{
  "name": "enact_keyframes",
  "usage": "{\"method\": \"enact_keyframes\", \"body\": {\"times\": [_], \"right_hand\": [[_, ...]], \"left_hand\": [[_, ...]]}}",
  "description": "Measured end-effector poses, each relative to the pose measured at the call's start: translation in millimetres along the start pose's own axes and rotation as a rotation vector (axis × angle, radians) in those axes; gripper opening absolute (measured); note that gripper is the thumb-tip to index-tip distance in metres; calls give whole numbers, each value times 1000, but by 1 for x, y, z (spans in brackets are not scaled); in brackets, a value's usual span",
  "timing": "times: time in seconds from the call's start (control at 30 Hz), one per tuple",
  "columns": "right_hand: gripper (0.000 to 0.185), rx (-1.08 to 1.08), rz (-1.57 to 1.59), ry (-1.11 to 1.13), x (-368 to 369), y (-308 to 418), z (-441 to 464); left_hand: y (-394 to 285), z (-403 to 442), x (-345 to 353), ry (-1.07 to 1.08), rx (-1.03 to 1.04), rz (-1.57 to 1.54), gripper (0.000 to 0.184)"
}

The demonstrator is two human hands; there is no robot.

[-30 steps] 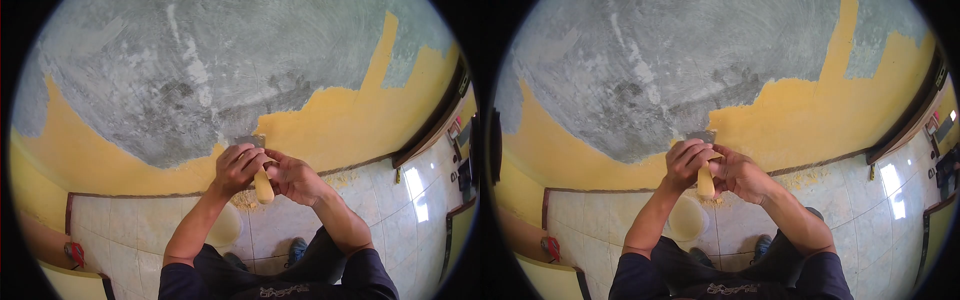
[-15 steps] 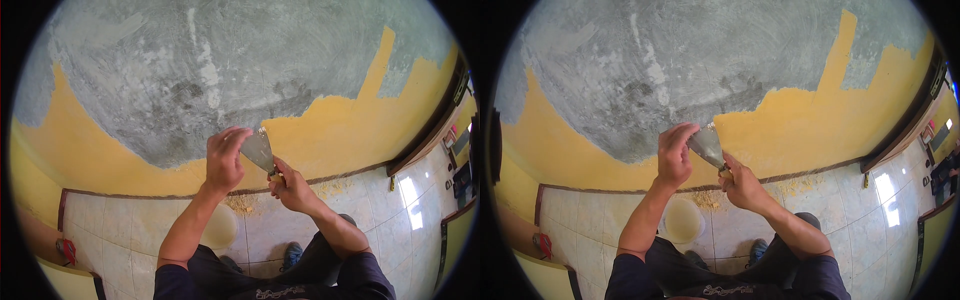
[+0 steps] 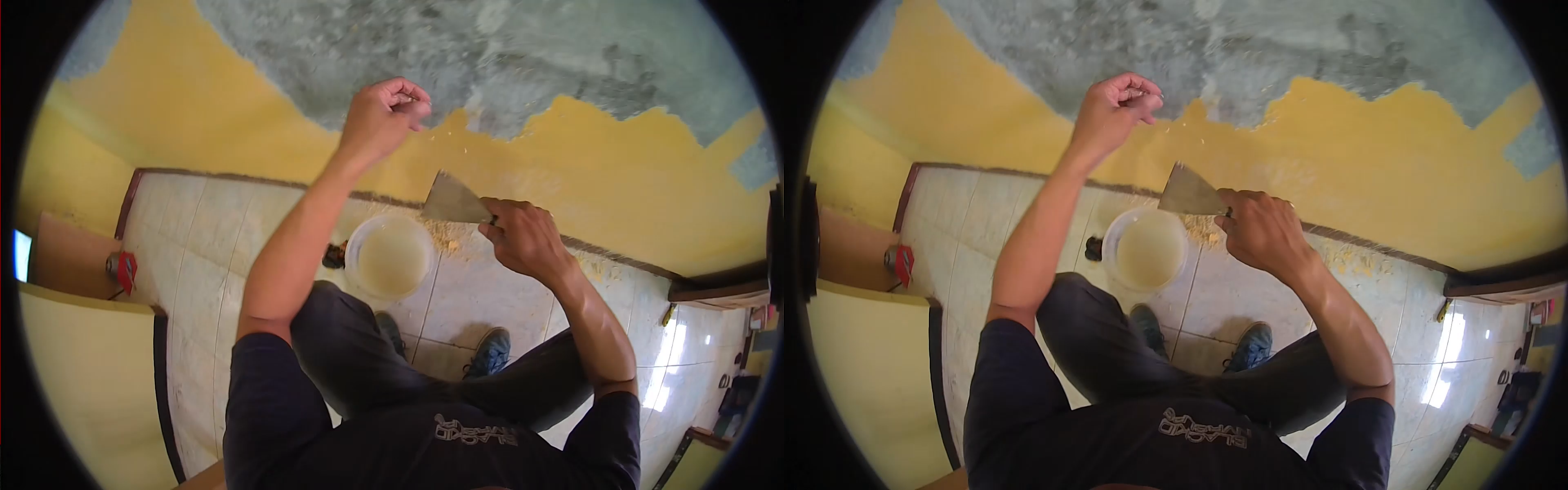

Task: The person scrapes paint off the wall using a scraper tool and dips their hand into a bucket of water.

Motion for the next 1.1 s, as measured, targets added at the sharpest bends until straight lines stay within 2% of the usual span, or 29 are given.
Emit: {"method": "enact_keyframes", "body": {"times": [0.03,0.1,0.17,0.23,0.27,0.33,0.37,0.4,0.43,0.5,0.57,0.6,0.67,0.7,0.73,0.77,0.8,0.87,0.9,0.97,1.0,1.07,1.1], "right_hand": [[37,2,6,20,13,0,6],[33,-30,-274,310,65,-2,22],[32,-75,-327,486,121,0,38],[29,-108,-389,653,182,0,49],[27,-120,-440,672,206,3,55],[20,-179,-544,706,274,-18,67],[25,-127,-552,780,305,-32,75],[28,-17,-559,733,325,-42,80],[28,-15,-642,743,355,-59,87],[27,44,-659,703,354,-58,89],[28,181,-440,672,366,-69,90],[26,8,-611,760,354,-53,86],[24,7,-641,699,330,-37,85],[22,-7,-666,643,317,-28,84],[22,1,-666,646,301,-20,80],[22,-91,-629,657,281,-6,78],[22,-182,-595,661,261,2,79],[24,-94,-490,626,230,3,77],[28,-13,-377,582,220,1,76],[32,-30,-342,550,210,-12,71],[36,-46,-301,537,204,-15,65],[36,-33,-336,532,196,-21,47],[37,-23,-376,532,187,-22,42]], "left_hand": [[22,-5,-10,-1,-21,-2,18],[85,-20,-2,456,-123,114,20],[132,-52,10,673,-52,440,25],[212,-82,26,712,19,606,30],[242,-98,34,694,-62,582,31],[280,-122,55,732,-66,580,31],[301,-136,67,795,-146,473,38],[312,-146,77,804,-127,528,47],[335,-157,89,772,-111,464,54],[318,-168,101,819,-119,715,56],[319,-170,113,898,-129,822,55],[332,-174,120,907,-116,817,55],[351,-159,125,544,39,351,47],[348,-153,123,549,45,348,47],[346,-150,124,666,-145,81,40],[343,-150,125,771,-331,-185,33],[338,-144,121,776,-319,-184,33],[335,-145,115,707,-508,-449,21],[335,-143,108,712,-503,-440,21],[331,-138,103,743,-573,-597,15],[329,-139,104,744,-569,-594,15],[334,-140,99,659,-720,-437,23],[324,-141,97,653,-707,-431,23]]}}
Point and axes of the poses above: each hand's wrist, its own z-axis towards the middle knuckle, its own x-axis out of the palm, y = z × x, the point moved 5 cm from there along z, towards the middle knuckle, and after that the axes turned 10 degrees about z, right-handed, at the moved point
